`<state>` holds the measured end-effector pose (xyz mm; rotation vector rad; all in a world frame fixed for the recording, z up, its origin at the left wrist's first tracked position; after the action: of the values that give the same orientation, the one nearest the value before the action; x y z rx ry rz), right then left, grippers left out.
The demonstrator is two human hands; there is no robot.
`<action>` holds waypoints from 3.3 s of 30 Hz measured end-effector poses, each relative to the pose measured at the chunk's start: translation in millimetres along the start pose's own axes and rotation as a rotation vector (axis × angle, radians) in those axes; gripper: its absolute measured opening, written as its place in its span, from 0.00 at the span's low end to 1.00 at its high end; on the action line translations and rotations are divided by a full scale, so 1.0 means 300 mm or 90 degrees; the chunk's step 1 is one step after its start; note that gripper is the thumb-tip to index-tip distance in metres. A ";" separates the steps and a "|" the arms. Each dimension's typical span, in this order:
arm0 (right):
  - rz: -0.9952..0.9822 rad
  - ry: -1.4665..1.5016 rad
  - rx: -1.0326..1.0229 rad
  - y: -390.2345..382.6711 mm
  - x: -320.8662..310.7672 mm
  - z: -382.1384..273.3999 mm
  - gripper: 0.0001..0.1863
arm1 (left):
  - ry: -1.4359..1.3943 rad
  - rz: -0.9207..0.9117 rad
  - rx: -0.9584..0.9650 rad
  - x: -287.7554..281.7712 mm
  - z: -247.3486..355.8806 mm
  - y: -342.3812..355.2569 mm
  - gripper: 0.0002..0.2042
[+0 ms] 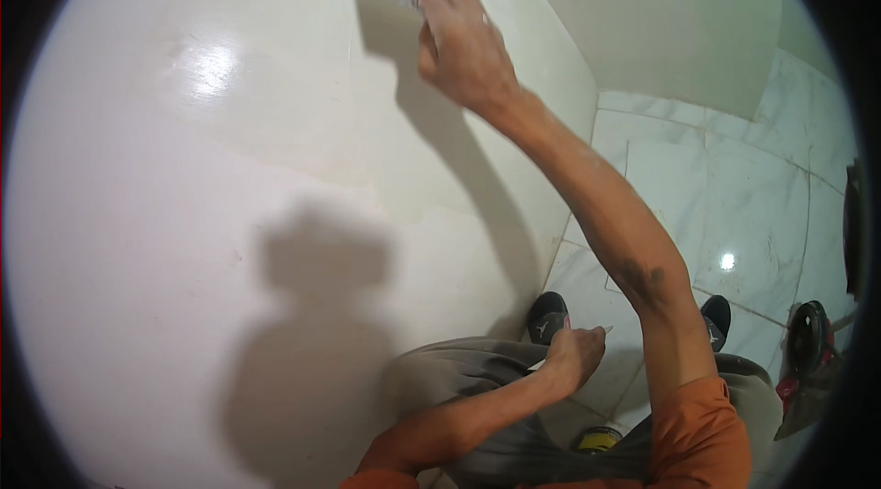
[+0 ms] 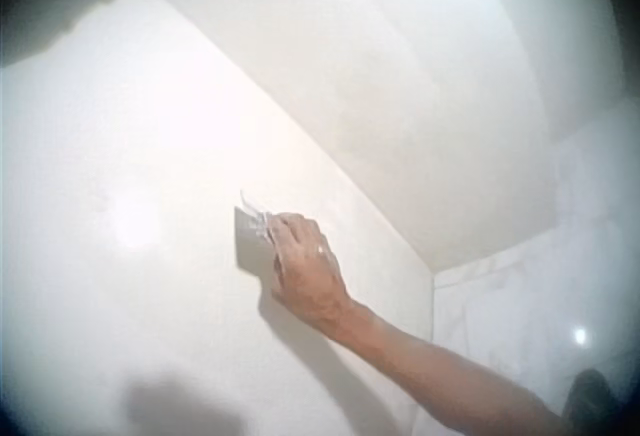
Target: The person applies white joint compound to a wall using a putty knife. They scrape compound from a handheld board onto the wall surface and smooth it out with repeated rhythmic strokes, occasionally picking up more material from a pile on the floor.
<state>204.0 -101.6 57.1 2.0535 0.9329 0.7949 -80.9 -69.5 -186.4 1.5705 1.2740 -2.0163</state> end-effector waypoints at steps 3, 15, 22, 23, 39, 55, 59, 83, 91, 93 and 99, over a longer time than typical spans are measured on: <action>-0.053 -0.100 0.110 0.093 0.076 0.106 0.24 | -0.047 0.044 -0.006 0.011 -0.022 -0.030 0.04; -0.059 -0.119 0.126 0.071 0.160 0.144 0.25 | -0.097 0.085 -0.018 0.007 -0.017 -0.050 0.03; -0.033 -0.006 -0.043 -0.093 0.101 -0.066 0.32 | -0.055 0.034 -0.019 0.023 0.010 -0.032 0.03; -0.038 0.022 -0.079 -0.121 0.089 -0.104 0.31 | -0.036 0.037 -0.016 0.015 0.018 -0.034 0.03; -0.173 0.150 -0.211 -0.642 -0.085 -0.279 0.24 | -0.004 0.085 0.060 -0.005 0.050 -0.027 0.06; -0.040 -0.013 0.293 -0.240 -0.104 0.342 0.19 | -0.184 0.029 -0.050 -0.014 0.002 -0.014 0.05; -0.054 -0.007 0.300 -0.219 -0.097 0.374 0.20 | -0.213 0.044 -0.078 0.006 -0.006 -0.024 0.05; -0.249 0.137 -0.031 -0.656 -0.156 0.051 0.31 | 0.004 0.040 0.043 -0.049 0.055 -0.028 0.09; -0.090 -0.152 0.406 -0.507 -0.130 0.469 0.21 | -0.097 0.008 -0.032 0.015 0.040 -0.025 0.07; -0.105 -0.167 0.439 -0.499 -0.098 0.474 0.21 | -0.180 0.006 -0.057 0.015 0.021 -0.037 0.06; -0.119 -0.106 0.298 -0.563 -0.086 0.275 0.23 | -0.101 0.015 -0.039 0.021 0.029 -0.043 0.05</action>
<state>192.9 -73.1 -130.1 2.3356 1.2824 0.3179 -97.5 -66.9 -185.8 1.3624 1.2390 -2.0219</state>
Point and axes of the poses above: each hand's wrist, its own y-axis towards the middle knuckle, its own x-axis out of the palm, z = x × y, the point moved 6 cm from there along y, towards the middle knuckle, and after that the axes turned 9 degrees about z, right-handed, at the moved point
